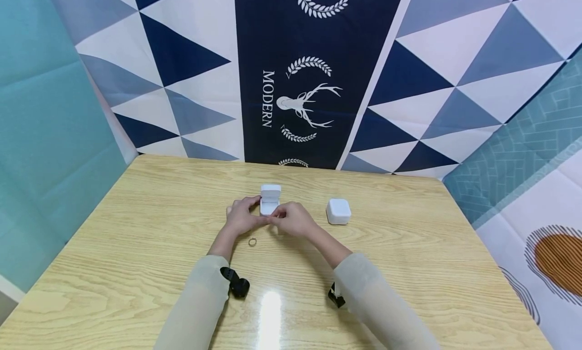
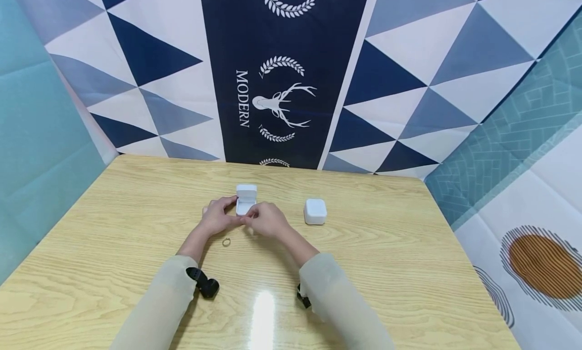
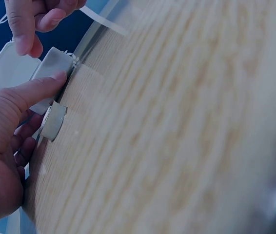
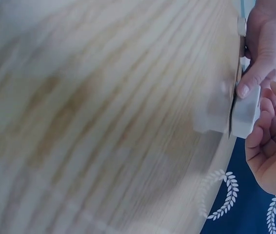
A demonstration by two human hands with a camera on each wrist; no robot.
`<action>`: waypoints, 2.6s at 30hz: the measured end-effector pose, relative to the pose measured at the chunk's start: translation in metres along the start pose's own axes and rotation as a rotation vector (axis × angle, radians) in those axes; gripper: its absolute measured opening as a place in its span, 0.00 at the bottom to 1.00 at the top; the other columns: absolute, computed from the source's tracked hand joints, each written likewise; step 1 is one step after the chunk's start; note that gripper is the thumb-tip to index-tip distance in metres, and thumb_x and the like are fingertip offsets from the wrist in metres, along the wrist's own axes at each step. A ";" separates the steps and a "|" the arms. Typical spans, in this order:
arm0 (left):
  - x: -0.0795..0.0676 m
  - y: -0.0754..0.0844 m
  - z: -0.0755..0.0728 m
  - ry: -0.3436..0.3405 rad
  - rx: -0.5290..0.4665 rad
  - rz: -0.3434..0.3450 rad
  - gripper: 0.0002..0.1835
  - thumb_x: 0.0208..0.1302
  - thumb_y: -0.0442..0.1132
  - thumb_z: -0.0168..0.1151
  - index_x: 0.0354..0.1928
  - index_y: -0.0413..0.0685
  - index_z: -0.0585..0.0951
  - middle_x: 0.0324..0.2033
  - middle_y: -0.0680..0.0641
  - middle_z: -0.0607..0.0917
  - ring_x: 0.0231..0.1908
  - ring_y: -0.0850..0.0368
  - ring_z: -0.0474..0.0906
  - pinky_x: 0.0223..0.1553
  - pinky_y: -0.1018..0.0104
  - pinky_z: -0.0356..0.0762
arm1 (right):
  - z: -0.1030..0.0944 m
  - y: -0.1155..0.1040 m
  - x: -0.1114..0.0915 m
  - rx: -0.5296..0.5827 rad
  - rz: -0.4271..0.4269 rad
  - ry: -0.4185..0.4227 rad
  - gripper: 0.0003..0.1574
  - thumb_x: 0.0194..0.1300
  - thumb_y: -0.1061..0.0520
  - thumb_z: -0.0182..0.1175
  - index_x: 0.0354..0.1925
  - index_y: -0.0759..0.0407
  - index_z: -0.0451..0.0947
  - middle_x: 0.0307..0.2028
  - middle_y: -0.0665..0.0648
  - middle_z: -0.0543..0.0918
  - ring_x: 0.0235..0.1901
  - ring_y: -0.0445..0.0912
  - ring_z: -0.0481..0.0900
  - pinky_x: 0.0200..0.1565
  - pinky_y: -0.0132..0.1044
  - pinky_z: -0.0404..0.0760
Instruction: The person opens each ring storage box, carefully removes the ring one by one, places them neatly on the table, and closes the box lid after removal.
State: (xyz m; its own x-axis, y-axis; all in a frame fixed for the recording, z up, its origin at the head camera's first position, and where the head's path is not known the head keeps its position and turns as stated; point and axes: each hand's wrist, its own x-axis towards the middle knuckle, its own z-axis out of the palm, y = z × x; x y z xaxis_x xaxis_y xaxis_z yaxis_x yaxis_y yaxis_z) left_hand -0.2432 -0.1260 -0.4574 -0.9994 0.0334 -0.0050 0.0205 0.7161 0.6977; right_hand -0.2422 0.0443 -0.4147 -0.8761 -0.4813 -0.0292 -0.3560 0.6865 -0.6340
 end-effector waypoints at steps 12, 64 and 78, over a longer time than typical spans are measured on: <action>-0.001 0.002 0.000 -0.007 -0.016 -0.016 0.42 0.39 0.58 0.68 0.60 0.56 0.67 0.59 0.50 0.70 0.54 0.50 0.61 0.47 0.57 0.49 | -0.008 0.008 0.001 0.027 0.040 0.090 0.10 0.54 0.50 0.60 0.28 0.54 0.82 0.22 0.49 0.79 0.24 0.40 0.71 0.28 0.30 0.69; 0.000 0.000 0.000 -0.015 -0.015 -0.019 0.42 0.40 0.58 0.68 0.60 0.57 0.67 0.58 0.51 0.70 0.52 0.51 0.62 0.47 0.58 0.49 | -0.014 0.010 0.020 0.471 0.186 0.327 0.23 0.54 0.46 0.60 0.46 0.55 0.76 0.35 0.55 0.79 0.34 0.44 0.74 0.37 0.44 0.76; 0.001 0.000 0.000 -0.011 -0.018 -0.010 0.42 0.39 0.58 0.68 0.60 0.58 0.67 0.58 0.51 0.70 0.52 0.51 0.61 0.46 0.58 0.49 | -0.015 0.007 0.026 0.502 0.221 0.297 0.28 0.55 0.43 0.58 0.49 0.57 0.74 0.41 0.56 0.79 0.41 0.47 0.75 0.42 0.43 0.75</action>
State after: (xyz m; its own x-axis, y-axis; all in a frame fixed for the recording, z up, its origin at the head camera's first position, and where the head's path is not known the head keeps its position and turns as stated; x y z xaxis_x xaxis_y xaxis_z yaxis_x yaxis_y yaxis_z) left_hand -0.2442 -0.1258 -0.4576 -0.9992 0.0340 -0.0200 0.0098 0.7041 0.7101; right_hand -0.2721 0.0445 -0.4083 -0.9904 -0.1351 -0.0308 -0.0227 0.3776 -0.9257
